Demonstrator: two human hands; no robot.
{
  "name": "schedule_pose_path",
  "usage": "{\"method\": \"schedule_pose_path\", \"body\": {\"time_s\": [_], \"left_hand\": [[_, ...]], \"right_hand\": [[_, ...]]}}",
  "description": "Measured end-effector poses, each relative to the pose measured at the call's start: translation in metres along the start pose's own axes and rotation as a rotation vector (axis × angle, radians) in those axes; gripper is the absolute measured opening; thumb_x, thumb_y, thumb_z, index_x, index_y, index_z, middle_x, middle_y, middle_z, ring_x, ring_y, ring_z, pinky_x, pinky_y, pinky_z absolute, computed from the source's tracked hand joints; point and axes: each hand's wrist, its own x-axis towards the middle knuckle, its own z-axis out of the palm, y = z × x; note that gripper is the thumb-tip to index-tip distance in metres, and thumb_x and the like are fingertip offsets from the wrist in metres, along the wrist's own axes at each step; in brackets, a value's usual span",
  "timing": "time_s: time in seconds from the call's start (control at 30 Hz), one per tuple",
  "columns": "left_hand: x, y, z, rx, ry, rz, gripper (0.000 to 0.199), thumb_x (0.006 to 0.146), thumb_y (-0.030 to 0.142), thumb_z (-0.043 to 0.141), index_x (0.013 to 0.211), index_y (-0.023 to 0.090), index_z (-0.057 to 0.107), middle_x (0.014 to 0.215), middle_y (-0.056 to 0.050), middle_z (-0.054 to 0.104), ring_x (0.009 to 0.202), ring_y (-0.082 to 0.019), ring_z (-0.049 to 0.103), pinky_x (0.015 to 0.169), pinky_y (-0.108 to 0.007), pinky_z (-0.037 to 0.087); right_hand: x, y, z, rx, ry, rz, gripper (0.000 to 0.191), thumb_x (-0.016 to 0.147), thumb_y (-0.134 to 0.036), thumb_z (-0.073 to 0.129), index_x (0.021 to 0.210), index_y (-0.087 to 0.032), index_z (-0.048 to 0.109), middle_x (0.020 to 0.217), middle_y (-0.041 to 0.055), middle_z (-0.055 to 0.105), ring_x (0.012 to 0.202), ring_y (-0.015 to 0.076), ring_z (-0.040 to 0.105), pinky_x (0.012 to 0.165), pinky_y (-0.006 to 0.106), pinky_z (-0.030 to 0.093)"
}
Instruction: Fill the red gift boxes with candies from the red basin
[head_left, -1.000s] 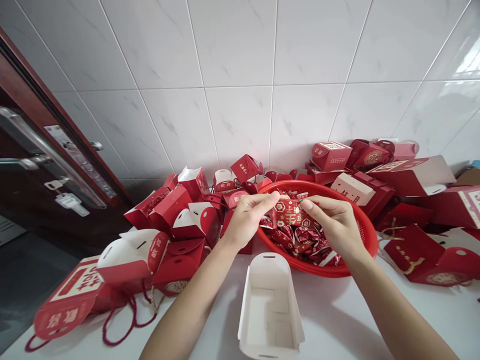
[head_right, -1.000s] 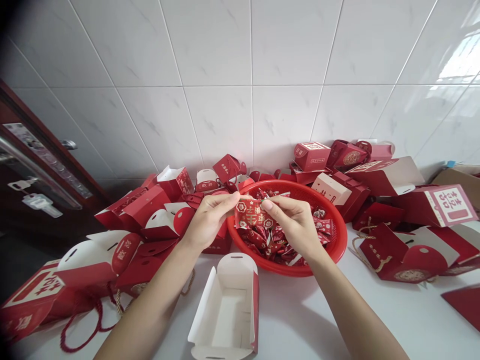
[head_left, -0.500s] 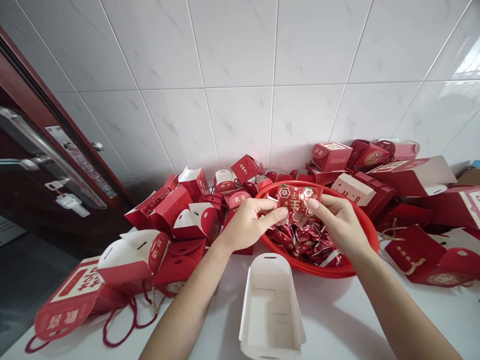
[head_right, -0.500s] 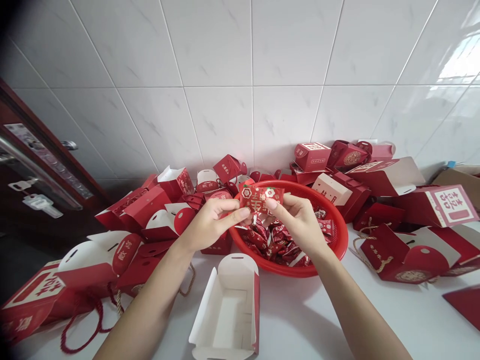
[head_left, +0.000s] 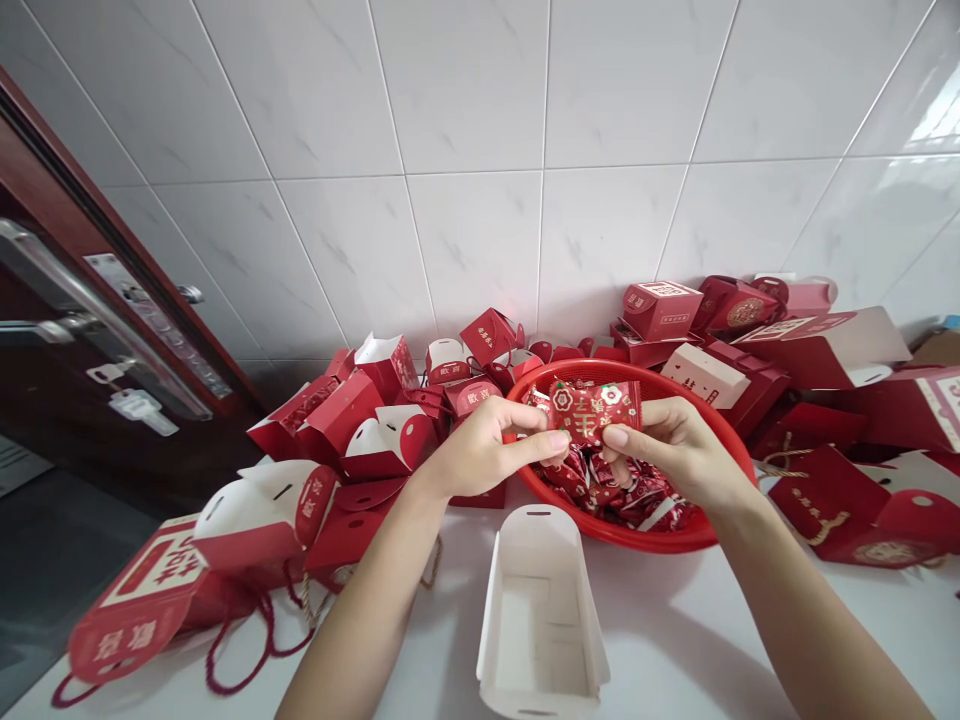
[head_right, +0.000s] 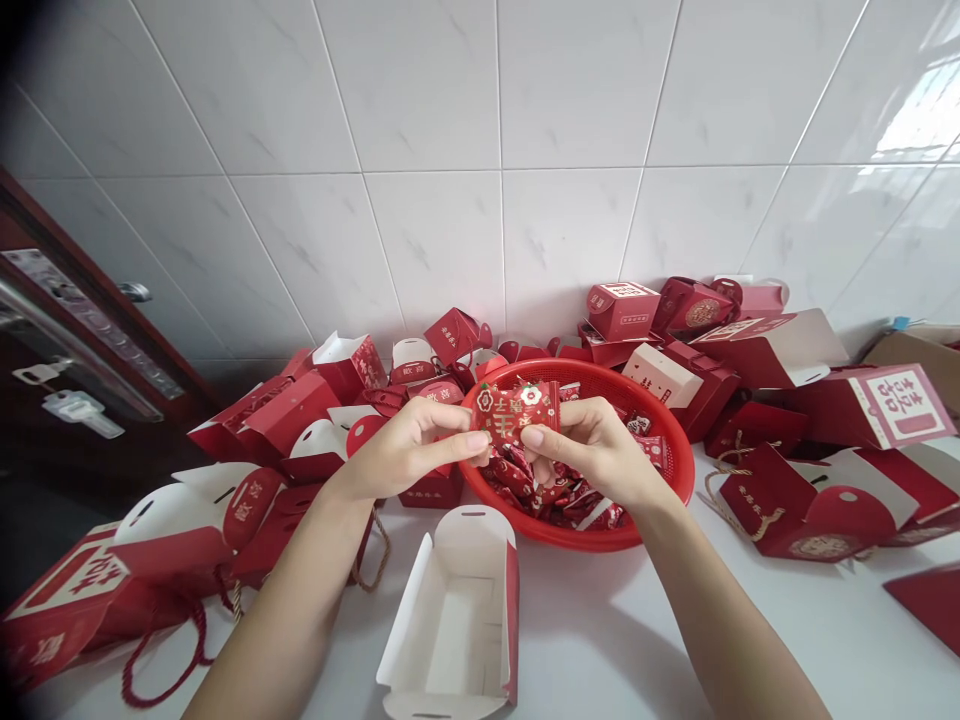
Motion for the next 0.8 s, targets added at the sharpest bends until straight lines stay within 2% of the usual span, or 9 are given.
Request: {"method": "schedule_pose_path", "body": {"time_s": [0.13,0.23,0.4,0.6,0.7,0.8], "left_hand": [[-0.001,-0.002,0.001,-0.059,0.041,-0.001,0.028,0.091,0.043,0.070,0.095,0.016,0.075,0.088,-0.005,0.072,0.085,-0.019,0.066,0.080,-0.030,0.053],[-0.001,-0.003,0.003,-0.026,0.103,0.001,0.031,0.088,0.041,0.076,0.110,0.019,0.076,0.097,-0.004,0.075,0.088,-0.019,0.068,0.080,-0.029,0.054],[-0.001,-0.002,0.004,-0.044,0.116,-0.016,0.028,0.081,0.036,0.082,0.100,0.016,0.077,0.106,-0.008,0.078,0.096,-0.022,0.071,0.087,-0.033,0.056],[-0.002,0.000,0.002,-0.019,0.032,-0.099,0.032,0.083,0.039,0.080,0.105,0.015,0.079,0.113,-0.011,0.078,0.106,-0.027,0.071,0.096,-0.038,0.055],[-0.002,0.001,0.003,0.030,0.016,-0.085,0.029,0.085,0.039,0.079,0.101,0.014,0.080,0.111,-0.010,0.079,0.106,-0.027,0.071,0.096,-0.036,0.055],[0.000,0.001,0.006,0.006,0.071,-0.015,0.027,0.087,0.037,0.077,0.103,0.015,0.080,0.104,-0.007,0.080,0.100,-0.024,0.072,0.091,-0.033,0.055]], "right_hand": [[-0.002,-0.005,-0.004,-0.048,-0.106,0.018,0.037,0.086,-0.045,0.078,0.061,-0.018,0.072,0.054,0.0033,0.067,0.049,0.0155,0.060,0.051,0.028,0.051],[-0.004,-0.008,-0.006,-0.093,-0.149,0.037,0.034,0.085,-0.043,0.080,0.062,-0.018,0.071,0.058,0.0034,0.069,0.052,0.0153,0.059,0.051,0.028,0.048],[-0.001,-0.007,-0.005,-0.117,-0.068,-0.019,0.040,0.085,-0.046,0.079,0.060,-0.018,0.068,0.056,0.0017,0.061,0.052,0.0135,0.051,0.050,0.027,0.040],[0.002,-0.001,-0.001,-0.104,0.116,-0.113,0.038,0.090,-0.040,0.075,0.060,-0.018,0.067,0.057,0.0012,0.063,0.053,0.0128,0.055,0.051,0.025,0.042],[0.002,0.000,0.001,-0.092,0.137,-0.132,0.037,0.091,-0.040,0.075,0.062,-0.018,0.069,0.057,0.0005,0.062,0.054,0.0123,0.054,0.051,0.024,0.042],[0.002,0.002,0.002,-0.038,0.094,-0.109,0.024,0.089,-0.040,0.077,0.077,-0.020,0.074,0.065,0.0011,0.067,0.061,0.0152,0.060,0.058,0.026,0.047]]}}
